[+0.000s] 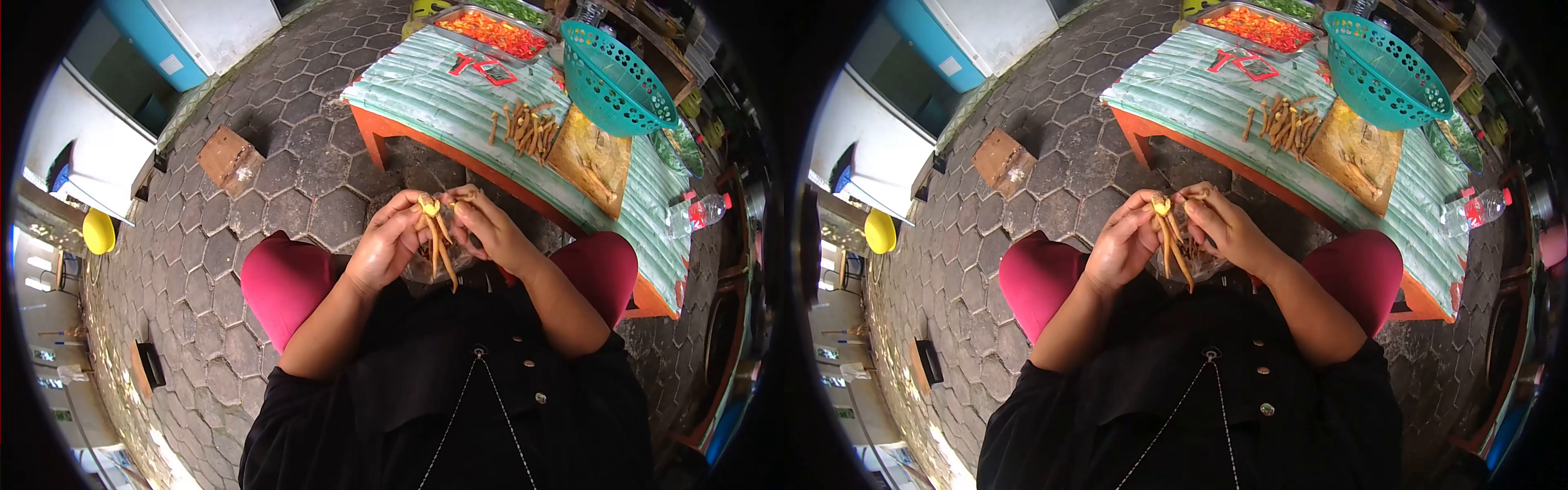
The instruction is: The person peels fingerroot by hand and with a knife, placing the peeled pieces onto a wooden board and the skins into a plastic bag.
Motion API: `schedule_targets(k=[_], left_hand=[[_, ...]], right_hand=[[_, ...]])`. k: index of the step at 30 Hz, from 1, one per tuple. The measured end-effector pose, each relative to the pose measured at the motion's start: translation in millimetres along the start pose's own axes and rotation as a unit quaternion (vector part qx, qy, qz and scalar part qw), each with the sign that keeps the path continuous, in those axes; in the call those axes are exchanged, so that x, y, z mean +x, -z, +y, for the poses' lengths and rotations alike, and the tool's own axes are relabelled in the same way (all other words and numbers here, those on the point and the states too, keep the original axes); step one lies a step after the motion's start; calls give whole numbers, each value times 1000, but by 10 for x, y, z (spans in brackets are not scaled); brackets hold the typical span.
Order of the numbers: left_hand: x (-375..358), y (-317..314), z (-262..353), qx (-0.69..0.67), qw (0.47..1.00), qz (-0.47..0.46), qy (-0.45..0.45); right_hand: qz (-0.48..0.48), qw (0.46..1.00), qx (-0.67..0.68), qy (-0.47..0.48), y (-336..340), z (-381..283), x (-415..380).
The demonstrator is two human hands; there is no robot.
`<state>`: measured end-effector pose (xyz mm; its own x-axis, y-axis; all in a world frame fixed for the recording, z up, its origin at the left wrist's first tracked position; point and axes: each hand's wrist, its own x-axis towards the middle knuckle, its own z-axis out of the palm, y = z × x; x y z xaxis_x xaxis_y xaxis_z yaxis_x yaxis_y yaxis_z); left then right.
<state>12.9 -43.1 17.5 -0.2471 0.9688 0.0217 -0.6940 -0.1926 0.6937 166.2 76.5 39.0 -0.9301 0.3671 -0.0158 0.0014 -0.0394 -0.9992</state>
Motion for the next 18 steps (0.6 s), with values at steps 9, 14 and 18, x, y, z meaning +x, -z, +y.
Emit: schedule_targets(k=[9, 14, 18], left_hand=[[-21, 167, -26, -5, 999, 6, 34], [-48, 69, -29, 39, 999, 22, 22], [-56, 55, -6, 70, 997, 11, 16]], right_hand=[[78, 922, -324, 194, -60, 63, 36], [69, 900, -393, 177, -91, 51, 43], [85, 887, -406, 201, -81, 114, 63]])
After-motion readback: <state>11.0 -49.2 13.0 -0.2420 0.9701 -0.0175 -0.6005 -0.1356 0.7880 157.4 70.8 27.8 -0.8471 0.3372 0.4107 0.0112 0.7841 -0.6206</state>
